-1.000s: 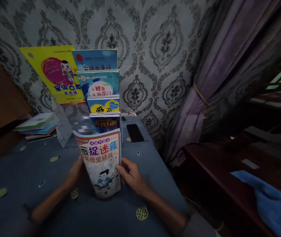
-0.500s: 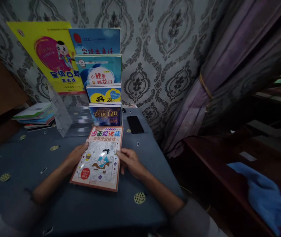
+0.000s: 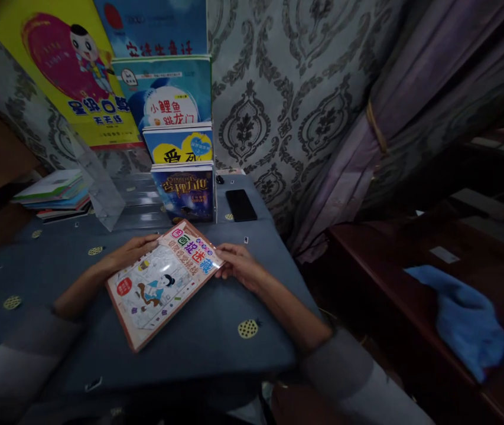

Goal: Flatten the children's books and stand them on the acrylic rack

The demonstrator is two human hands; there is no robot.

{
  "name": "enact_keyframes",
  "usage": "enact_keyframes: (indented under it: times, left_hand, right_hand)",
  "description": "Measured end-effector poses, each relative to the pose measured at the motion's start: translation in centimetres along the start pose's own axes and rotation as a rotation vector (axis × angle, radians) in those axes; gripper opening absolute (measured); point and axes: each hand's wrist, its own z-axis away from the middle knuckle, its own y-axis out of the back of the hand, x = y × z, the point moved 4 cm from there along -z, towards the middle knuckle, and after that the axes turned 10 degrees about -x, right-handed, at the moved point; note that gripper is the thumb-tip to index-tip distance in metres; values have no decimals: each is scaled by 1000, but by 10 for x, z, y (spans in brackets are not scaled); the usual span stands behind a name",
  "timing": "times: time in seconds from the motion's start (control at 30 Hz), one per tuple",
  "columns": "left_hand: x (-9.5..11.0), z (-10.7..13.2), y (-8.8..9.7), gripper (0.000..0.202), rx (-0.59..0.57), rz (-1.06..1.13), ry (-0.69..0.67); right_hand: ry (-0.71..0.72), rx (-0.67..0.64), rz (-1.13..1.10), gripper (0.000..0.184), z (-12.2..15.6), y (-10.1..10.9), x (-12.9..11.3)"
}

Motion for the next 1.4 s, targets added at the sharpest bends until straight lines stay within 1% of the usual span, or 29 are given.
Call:
enact_keyframes:
  times: [0.07, 0.1, 0.17, 0.2, 0.27, 0.33, 0.37, 0.4, 0.47, 0.53, 0.57, 0.63, 0.77, 0.97, 1.13, 1.23, 1.33, 1.4]
  left_hand:
    - [10, -5, 9, 40, 6, -232, -37]
    - [14, -7, 12, 34, 28, -365, -56]
    - [21, -9, 14, 25, 102, -639, -74]
    - [23, -9, 11, 23, 151, -777, -65]
    - [24, -9, -2, 25, 251, -1066, -24]
    - [25, -6, -25, 28, 319, -1318, -19]
    - [25, -5, -40, 29, 316, -1399, -53]
    - [24, -4, -56, 30, 284, -1441, -107]
    - [22, 0, -87, 31, 184, -1438, -237]
    - [17, 4, -110, 36, 131, -1420, -306]
    - [15, 6, -117, 39, 125, -1421, -312]
    - [10, 8, -125, 41, 128, -1433, -294]
    - [6, 7, -127, 32, 122, -1435, -281]
    - [10, 8, -125, 26, 125, -1350, -363]
    - [12, 8, -125, 27, 130, -1313, -396]
    - [12, 8, -126, 28, 121, -1294, -401]
    - [12, 7, -126, 28, 116, -1277, -399]
    - [11, 7, -126, 28, 123, -1298, -403]
  right_hand:
    - [-39, -59, 66, 35, 0, -1, 3]
    - [-54, -85, 101, 37, 0, -1, 5]
    - [-74, -112, 167, 39, 0, -1, 8]
    - [-77, -113, 192, 39, 0, 0, 9]
    - [-79, -105, 223, 37, -1, 2, 10]
    - [-83, -89, 233, 35, -1, 3, 10]
    - [-85, -76, 232, 35, -1, 4, 10]
    - [-88, -63, 230, 35, -1, 4, 10]
    - [-82, -44, 223, 37, 0, 5, 9]
    - [-72, -45, 212, 39, 0, 4, 9]
    - [-70, -48, 206, 39, 0, 4, 9]
    - [-74, -56, 193, 40, -1, 5, 11]
    - [-84, -72, 189, 35, -2, 6, 12]
    - [-77, -83, 186, 29, -1, 7, 12]
    - [-75, -85, 162, 20, 0, 5, 9]
    - [-101, -57, 156, 17, 1, 4, 7]
    - [-116, -28, 152, 16, 1, 3, 7]
    - [-107, -20, 149, 20, 1, 4, 7]
